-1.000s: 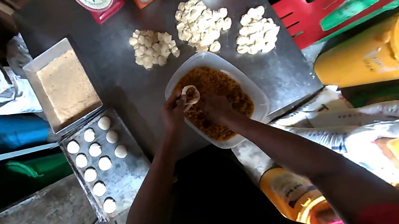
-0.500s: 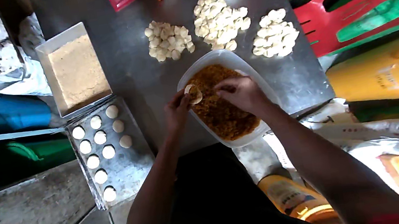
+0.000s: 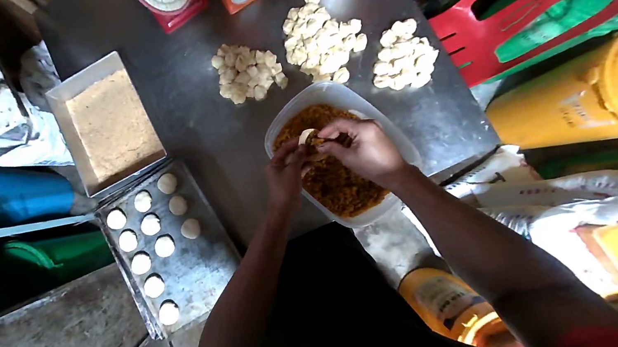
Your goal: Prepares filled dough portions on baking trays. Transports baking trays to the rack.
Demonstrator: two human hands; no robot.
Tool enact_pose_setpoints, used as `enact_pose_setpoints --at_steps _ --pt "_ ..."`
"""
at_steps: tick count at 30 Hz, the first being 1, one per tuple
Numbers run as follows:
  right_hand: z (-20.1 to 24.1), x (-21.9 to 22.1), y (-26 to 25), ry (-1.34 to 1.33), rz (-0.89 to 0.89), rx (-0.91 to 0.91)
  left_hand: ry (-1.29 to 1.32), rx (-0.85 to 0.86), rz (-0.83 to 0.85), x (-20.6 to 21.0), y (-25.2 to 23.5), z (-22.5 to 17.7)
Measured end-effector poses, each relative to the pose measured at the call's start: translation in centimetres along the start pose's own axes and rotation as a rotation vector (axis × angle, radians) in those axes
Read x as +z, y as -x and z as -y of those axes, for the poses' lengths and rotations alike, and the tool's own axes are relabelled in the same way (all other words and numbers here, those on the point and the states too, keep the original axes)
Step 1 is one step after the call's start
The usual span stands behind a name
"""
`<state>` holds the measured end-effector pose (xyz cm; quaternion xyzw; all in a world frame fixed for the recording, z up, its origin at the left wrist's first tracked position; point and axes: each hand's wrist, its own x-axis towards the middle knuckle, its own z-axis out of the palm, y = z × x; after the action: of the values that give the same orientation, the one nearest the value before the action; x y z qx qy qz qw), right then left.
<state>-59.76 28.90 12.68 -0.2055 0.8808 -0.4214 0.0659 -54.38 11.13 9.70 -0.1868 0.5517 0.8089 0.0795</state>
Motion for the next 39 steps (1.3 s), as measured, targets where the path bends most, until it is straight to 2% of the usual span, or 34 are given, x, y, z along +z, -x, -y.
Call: enact_pose_setpoints --at_steps 7,10,13,19,21,24,25,27,29,34,39 --pt "0.0 0.3 0.4 0.214 -0.125 -0.14 0.015 0.007 -0.031 1.3 0.6 -0.9" --pt "0.5 0.2 0.5 0.254 -0.106 -0.161 0.047 0.015 -0.036 1.5 0.6 -0.9" --pt "1.0 -0.5 0.5 0.219 -0.071 -0.143 0.073 0.016 -0.053 1.6 0.4 -0.8" --pt "0.9 -2.8 0.8 0.052 -0.182 -0.122 0.108 0.014 -0.051 1.7 0.6 -0.8" --pt "0.3 -3.4 0.8 0.054 -0.135 -0.092 0.116 0.011 -0.055 1.6 0.6 -0.7" --pt "-0.6 -4.0 0.3 0.152 0.053 -0.028 0.132 0.013 -0.078 1.4 0.4 -0.5" --pt "-0.8 -3.8 0.3 0.176 0.041 -0.029 0.138 0.014 -0.08 1.3 0.3 -0.4" --pt "-0.7 -3.7 0.4 0.179 -0.056 -0.071 0.142 0.012 -0.087 1.2 0.3 -0.5" --pt "-0.2 -3.9 0.3 0.152 -0.078 -0.109 0.126 -0.005 -0.074 1.2 0.7 -0.8" --pt "0.9 -4.8 -1.3 0.139 0.03 -0.291 0.069 0.012 0.043 1.2 0.9 -1.1" --pt "1.8 -5.4 -3.3 0.262 0.237 -0.383 -0.006 0.019 0.11 1.6 1.1 -1.3"
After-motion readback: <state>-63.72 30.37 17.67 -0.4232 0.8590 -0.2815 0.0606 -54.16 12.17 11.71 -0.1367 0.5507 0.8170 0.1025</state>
